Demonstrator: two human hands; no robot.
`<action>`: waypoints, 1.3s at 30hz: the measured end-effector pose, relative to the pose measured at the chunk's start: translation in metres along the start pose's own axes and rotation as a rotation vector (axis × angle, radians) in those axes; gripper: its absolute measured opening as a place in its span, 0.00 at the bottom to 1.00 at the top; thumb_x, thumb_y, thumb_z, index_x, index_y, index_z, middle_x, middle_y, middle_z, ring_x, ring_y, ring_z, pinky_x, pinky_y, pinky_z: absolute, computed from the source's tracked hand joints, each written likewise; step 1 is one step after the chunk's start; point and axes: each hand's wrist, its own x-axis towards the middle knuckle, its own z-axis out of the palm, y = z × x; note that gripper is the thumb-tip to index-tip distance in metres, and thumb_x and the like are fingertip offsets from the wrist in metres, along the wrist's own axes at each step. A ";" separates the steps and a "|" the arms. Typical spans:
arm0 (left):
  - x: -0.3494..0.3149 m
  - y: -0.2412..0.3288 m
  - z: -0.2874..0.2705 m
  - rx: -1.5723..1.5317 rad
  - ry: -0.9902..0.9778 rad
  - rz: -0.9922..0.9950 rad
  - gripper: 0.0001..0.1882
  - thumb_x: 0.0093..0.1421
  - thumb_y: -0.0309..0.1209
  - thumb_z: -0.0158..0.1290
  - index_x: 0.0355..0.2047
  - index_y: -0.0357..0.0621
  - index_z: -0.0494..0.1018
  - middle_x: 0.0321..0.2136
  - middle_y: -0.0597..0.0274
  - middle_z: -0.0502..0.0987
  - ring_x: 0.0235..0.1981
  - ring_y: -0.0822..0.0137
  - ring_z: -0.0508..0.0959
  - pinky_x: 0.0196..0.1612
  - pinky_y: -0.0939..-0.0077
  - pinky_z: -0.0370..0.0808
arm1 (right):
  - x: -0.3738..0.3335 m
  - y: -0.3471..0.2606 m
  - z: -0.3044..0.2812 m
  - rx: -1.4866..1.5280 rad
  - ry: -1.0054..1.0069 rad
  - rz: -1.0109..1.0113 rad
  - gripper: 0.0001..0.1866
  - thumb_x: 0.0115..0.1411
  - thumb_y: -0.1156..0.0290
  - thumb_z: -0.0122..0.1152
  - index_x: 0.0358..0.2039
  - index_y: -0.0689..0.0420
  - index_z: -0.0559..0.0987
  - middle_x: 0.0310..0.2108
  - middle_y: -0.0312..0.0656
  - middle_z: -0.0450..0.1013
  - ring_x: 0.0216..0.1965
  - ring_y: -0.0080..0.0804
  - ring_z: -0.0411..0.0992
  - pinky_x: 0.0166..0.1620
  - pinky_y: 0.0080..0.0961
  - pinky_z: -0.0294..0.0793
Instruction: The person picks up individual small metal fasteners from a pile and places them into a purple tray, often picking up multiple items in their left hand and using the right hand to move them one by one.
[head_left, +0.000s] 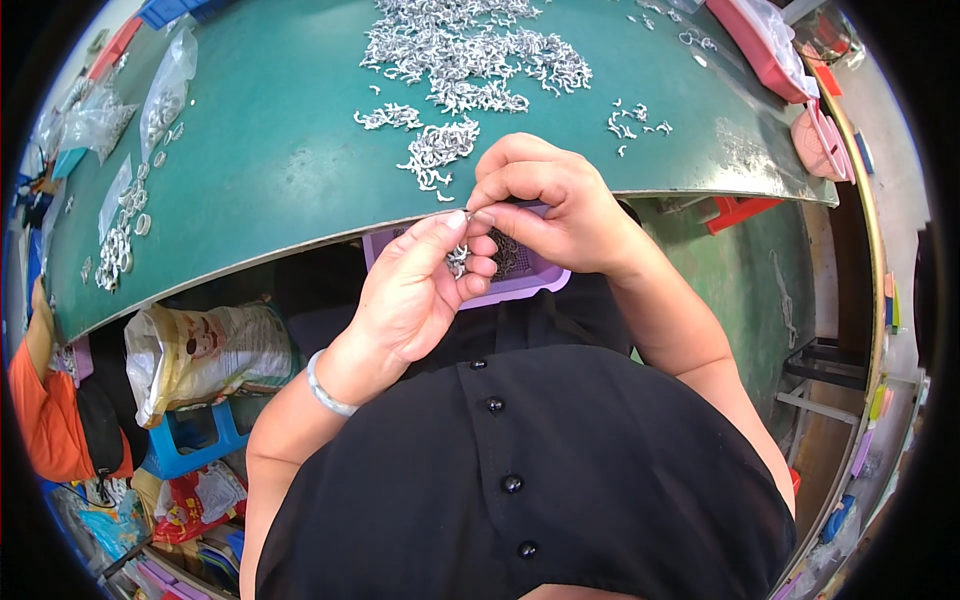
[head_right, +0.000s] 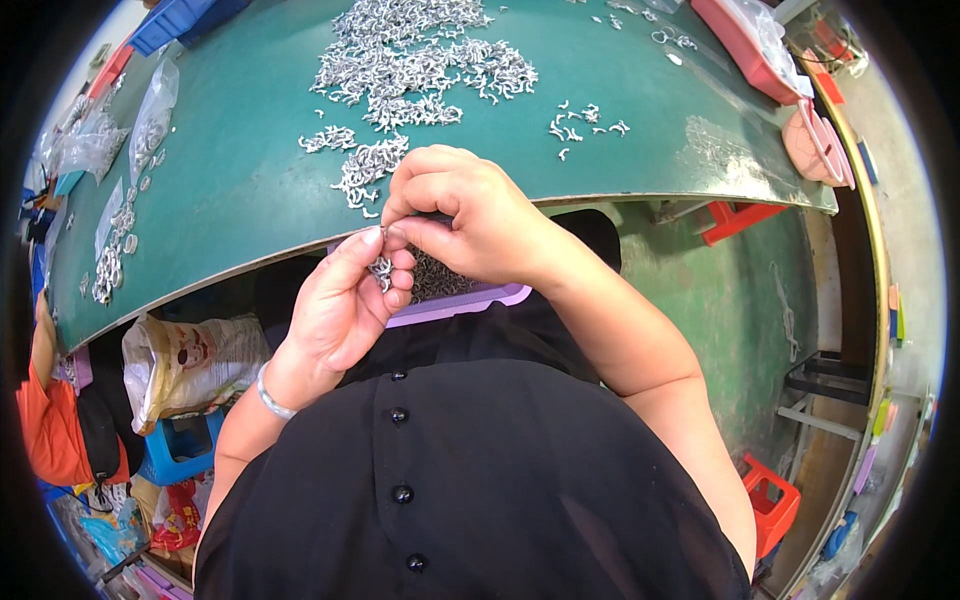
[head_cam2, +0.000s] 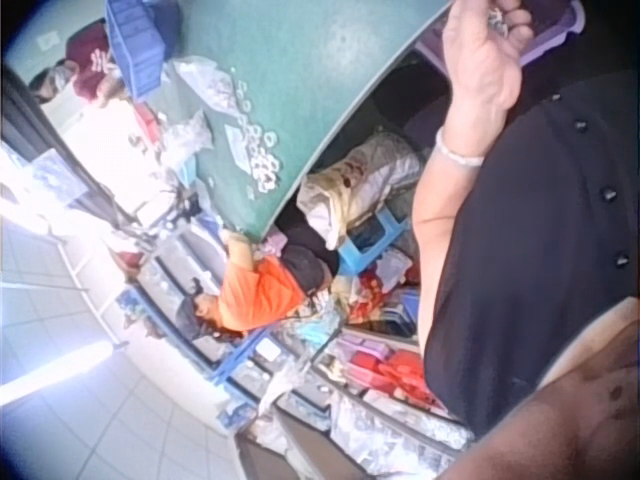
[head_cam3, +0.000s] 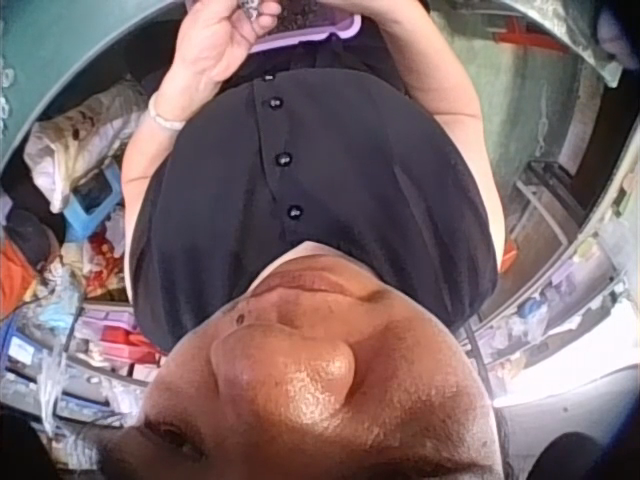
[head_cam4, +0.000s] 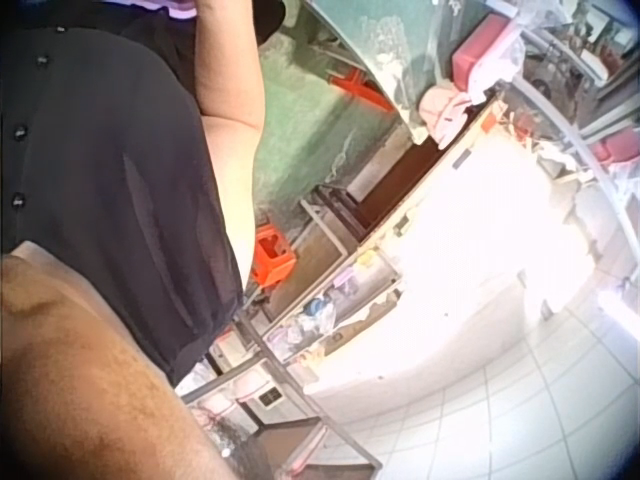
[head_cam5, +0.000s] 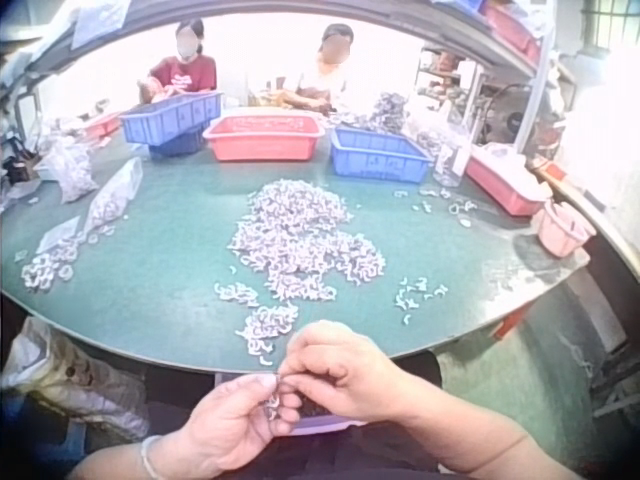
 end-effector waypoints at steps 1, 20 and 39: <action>0.000 -0.001 -0.001 0.003 0.012 0.004 0.11 0.64 0.34 0.44 0.37 0.38 0.70 0.28 0.62 0.73 0.28 0.72 0.73 0.29 0.81 0.71 | 0.000 0.002 -0.001 0.000 0.000 0.001 0.04 0.46 0.79 0.61 0.24 0.60 0.76 0.26 0.39 0.70 0.32 0.36 0.70 0.34 0.28 0.70; -0.004 0.000 -0.015 -0.046 -0.046 -0.029 0.06 0.58 0.23 0.46 0.36 0.39 0.71 0.30 0.59 0.74 0.29 0.69 0.74 0.33 0.76 0.73 | 0.013 0.007 0.017 -0.404 0.056 0.013 0.04 0.48 0.75 0.59 0.26 0.58 0.77 0.26 0.40 0.67 0.33 0.40 0.66 0.36 0.33 0.67; -0.005 0.001 -0.011 -0.012 -0.016 0.011 0.13 0.64 0.37 0.45 0.36 0.39 0.70 0.29 0.61 0.73 0.28 0.70 0.73 0.30 0.77 0.71 | 0.001 -0.001 0.013 -0.044 -0.008 -0.039 0.16 0.45 0.84 0.60 0.36 0.59 0.73 0.27 0.39 0.72 0.30 0.34 0.72 0.33 0.26 0.72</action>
